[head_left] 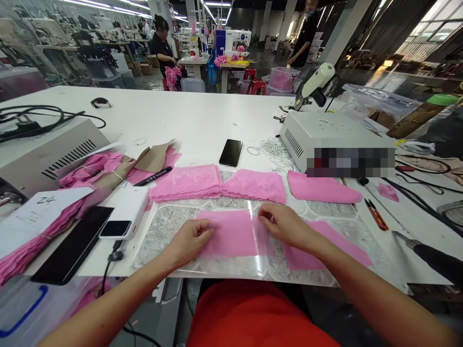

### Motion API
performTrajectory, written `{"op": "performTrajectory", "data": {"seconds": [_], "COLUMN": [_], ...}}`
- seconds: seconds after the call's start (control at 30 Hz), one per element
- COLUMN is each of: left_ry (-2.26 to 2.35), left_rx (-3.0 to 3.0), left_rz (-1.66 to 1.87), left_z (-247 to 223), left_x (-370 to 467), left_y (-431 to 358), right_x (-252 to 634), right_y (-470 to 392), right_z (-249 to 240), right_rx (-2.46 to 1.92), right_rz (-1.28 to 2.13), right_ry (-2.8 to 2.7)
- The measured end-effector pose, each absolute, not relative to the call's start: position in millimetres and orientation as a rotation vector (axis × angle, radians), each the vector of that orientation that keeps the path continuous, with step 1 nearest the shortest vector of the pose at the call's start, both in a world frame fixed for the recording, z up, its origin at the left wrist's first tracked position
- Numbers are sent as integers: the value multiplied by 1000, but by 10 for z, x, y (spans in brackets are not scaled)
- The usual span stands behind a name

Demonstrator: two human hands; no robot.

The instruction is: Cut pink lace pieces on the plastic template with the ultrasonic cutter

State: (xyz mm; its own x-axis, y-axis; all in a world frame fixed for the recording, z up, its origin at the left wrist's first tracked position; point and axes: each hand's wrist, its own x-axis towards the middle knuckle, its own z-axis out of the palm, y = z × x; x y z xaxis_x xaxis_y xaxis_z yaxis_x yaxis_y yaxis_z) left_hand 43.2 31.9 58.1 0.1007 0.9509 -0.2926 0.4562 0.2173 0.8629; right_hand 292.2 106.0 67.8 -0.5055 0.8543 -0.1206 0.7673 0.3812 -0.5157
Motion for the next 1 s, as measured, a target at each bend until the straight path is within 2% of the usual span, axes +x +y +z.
{"op": "performTrajectory", "data": {"seconds": [0.3,0.43,0.63,1.0], "left_ry": [1669,1704,1726,1852], "left_rx": [1332,1383,1499,1674], "left_rz": [703,683,645,575], "left_z": [544,543,604,625], "left_x": [110,75,100,143], "left_y": [295,339,358,362], "right_x": [2535,2691,3025,3036], "right_y": [1231,1136,750,674], "right_z": [758,747,607,431], "right_rx": [-1353,-1331,-1107,-1025], "right_rz": [793,696,828,640], "right_ry": [-2584,-2565,-2623,-2728]}}
